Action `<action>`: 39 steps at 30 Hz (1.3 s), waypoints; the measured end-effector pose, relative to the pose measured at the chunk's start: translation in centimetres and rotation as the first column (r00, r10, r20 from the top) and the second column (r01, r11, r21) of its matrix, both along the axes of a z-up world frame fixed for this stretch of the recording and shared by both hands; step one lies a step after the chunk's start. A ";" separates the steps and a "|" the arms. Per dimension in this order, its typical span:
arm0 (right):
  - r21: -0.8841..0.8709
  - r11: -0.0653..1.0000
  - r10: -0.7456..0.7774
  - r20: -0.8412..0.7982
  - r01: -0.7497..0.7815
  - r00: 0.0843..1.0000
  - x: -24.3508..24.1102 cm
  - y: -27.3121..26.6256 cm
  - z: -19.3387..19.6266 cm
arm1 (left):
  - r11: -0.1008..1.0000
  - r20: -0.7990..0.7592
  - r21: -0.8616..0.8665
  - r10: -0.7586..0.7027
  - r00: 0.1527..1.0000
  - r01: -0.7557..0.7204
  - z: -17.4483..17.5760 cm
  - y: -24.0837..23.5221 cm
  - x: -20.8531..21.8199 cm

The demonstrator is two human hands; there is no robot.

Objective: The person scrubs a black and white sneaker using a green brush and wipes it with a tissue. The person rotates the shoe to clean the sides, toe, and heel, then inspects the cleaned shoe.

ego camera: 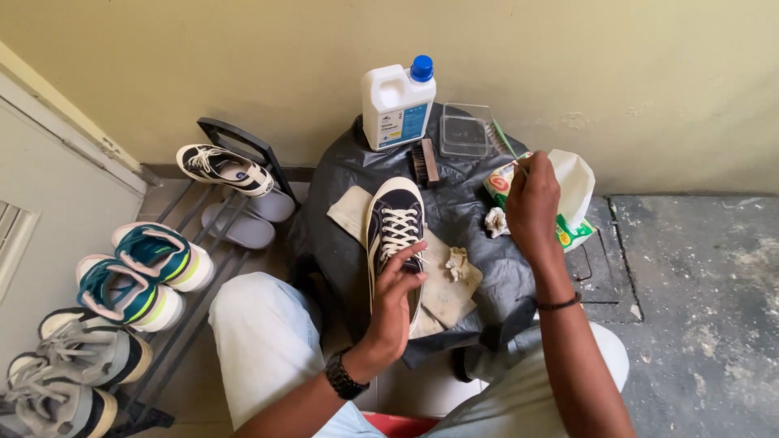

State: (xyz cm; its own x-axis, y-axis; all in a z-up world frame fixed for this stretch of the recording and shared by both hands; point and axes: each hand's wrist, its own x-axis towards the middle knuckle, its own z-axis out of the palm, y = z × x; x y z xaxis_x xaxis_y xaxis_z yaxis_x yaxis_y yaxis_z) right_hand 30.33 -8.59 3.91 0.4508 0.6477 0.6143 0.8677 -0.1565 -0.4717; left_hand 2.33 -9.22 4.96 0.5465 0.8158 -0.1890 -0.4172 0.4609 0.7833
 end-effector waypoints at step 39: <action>-0.220 0.974 -0.055 0.022 0.059 0.998 5.4 6.7 -1.0 | 0.809 -0.323 0.127 -0.513 0.795 0.574 -0.1 3.0 -4.1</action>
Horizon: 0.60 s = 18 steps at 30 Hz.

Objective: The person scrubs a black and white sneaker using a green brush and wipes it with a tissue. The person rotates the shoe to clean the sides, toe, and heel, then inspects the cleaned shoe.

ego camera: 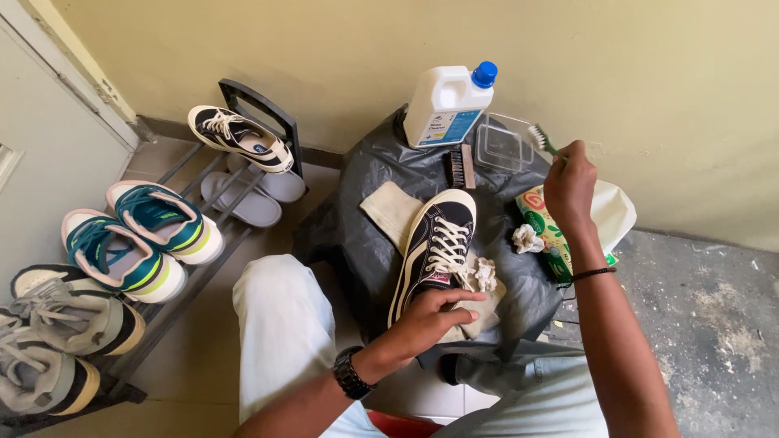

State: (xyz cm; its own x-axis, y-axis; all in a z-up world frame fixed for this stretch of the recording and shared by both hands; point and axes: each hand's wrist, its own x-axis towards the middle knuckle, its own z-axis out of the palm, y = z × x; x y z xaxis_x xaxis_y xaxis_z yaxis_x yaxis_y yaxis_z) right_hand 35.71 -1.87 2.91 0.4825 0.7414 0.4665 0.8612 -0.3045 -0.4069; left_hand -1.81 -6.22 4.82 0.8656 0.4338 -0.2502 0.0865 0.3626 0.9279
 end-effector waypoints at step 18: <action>-0.263 0.958 0.030 0.489 0.115 0.871 -1.1 -1.5 -3.2 | 0.909 0.292 -0.262 0.395 0.871 -0.324 2.3 1.8 -3.3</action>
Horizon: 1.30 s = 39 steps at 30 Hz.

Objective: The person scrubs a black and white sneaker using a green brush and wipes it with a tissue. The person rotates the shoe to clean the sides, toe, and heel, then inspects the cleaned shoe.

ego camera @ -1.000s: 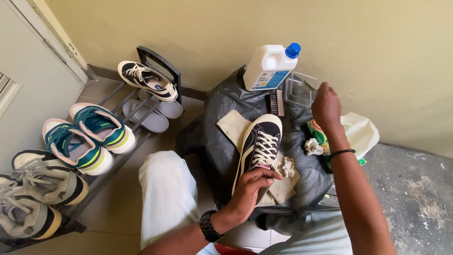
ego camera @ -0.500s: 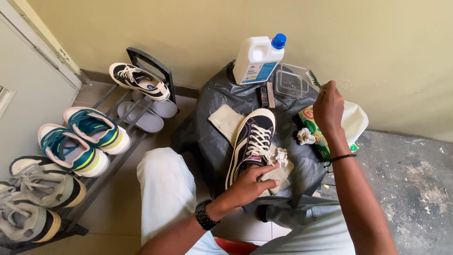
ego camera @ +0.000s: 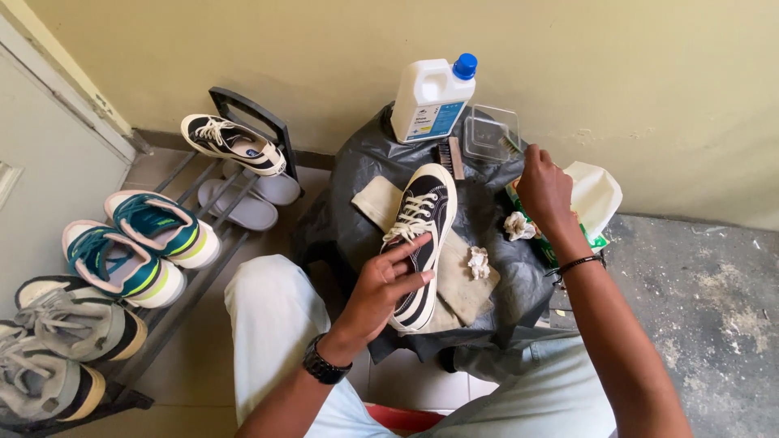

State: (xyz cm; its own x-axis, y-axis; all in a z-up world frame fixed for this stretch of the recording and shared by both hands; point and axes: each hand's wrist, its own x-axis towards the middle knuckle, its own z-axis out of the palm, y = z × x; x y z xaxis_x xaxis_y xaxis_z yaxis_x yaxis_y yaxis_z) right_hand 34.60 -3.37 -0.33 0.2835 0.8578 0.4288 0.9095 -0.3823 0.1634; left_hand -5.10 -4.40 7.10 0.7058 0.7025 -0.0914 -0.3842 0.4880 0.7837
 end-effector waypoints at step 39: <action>-0.020 0.999 0.051 0.313 -0.047 0.949 -1.3 -0.8 -0.2 | 0.913 -0.025 -0.243 0.330 0.943 -0.326 -7.8 4.0 -1.1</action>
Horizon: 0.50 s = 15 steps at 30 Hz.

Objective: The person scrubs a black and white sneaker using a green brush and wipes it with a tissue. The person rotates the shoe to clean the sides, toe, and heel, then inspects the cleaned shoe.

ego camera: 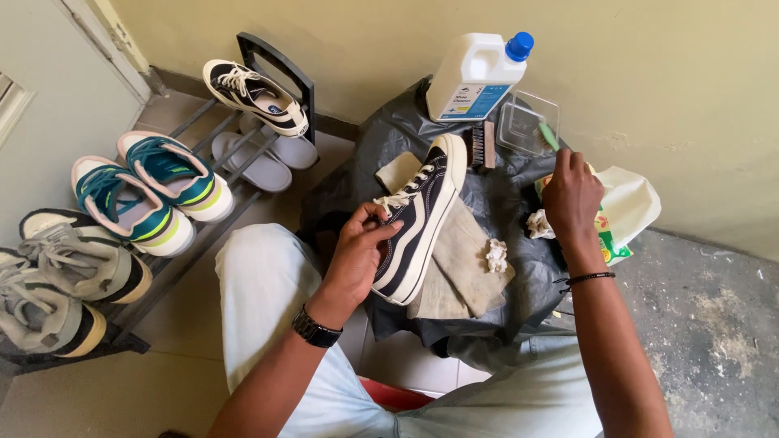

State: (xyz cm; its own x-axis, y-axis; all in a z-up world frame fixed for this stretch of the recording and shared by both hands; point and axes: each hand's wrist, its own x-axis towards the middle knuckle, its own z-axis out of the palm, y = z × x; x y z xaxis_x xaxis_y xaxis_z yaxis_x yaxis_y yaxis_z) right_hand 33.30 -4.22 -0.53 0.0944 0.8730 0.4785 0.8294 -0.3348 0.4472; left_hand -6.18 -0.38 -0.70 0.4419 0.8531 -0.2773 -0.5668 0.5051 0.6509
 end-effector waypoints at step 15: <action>0.034 0.999 -0.032 0.080 0.030 0.996 -0.6 -0.5 -0.3 | 0.969 -0.198 0.199 -0.104 0.975 0.144 3.7 -1.0 -1.0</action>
